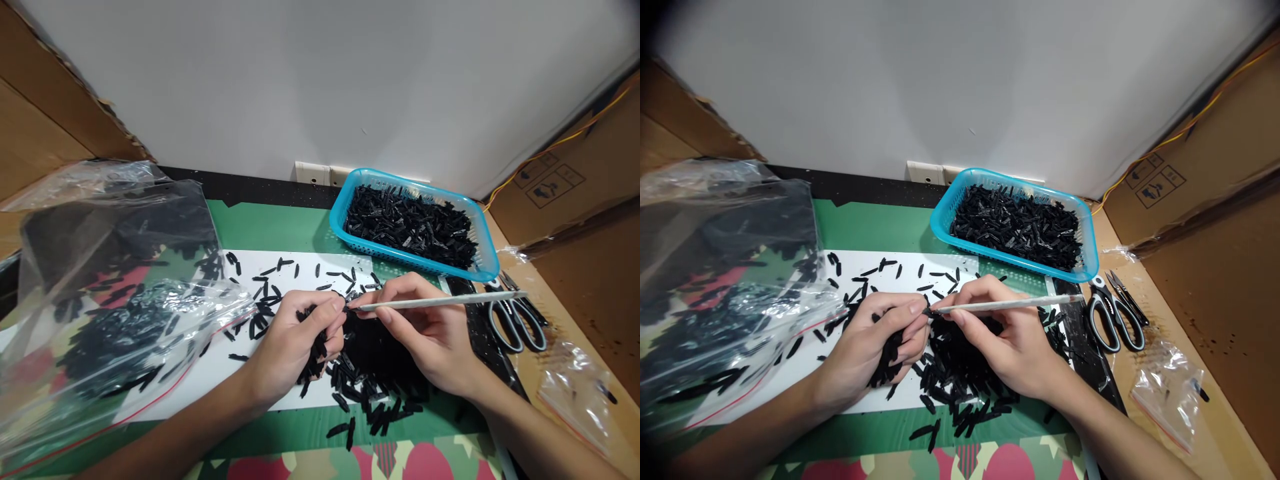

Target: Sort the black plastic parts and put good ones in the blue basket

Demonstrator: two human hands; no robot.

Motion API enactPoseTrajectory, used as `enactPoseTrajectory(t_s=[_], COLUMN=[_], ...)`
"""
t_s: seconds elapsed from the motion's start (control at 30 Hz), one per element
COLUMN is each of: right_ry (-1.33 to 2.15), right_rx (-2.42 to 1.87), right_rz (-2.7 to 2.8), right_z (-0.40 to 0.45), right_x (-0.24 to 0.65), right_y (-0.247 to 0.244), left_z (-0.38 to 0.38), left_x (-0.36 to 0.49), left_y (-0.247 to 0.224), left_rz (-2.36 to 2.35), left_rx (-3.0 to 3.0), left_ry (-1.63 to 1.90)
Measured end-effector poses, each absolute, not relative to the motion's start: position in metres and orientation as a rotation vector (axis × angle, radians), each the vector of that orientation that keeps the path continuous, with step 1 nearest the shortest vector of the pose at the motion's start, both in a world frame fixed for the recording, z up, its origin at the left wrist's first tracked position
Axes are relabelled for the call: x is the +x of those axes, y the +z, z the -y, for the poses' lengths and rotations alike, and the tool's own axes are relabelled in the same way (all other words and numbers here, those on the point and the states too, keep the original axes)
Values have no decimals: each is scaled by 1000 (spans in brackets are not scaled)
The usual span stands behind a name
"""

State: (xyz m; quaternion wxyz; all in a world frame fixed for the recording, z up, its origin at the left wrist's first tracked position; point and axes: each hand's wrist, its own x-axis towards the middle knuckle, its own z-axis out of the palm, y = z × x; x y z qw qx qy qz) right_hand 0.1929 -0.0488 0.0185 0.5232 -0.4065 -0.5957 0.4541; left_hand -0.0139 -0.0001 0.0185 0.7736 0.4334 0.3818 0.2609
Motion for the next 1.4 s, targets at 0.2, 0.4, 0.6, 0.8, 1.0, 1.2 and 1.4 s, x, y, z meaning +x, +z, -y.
enactPoseTrajectory(t_s=[0.2,0.4,0.6,0.8,1.0,1.2,1.4], right_ry=[1027,956,1037,1193,979,203,79], right_rx=[-1025,-1047,-1098,-1072,-1118,-777,-894], right_rz=[1479,1601,1605,1531,1687,1979,2044], right_z=[49,52,51,44,49,50,52], right_x=[195,196,199,203,197,187,183], right_y=[20,25,31,39,30,5,10], left_z=[0,-2,-5,-3,-3,-2,-1], left_x=[-10,-13,-16,-18,-15,-11,-10], left_y=[23,23,21,20,18,22,25], left_rz=[-816,-832,-826,-862,-841,-761,-709], left_rx=[978,988,1104,1286,1026,714,585], left_ry=[618,590,603,589,565,515,492])
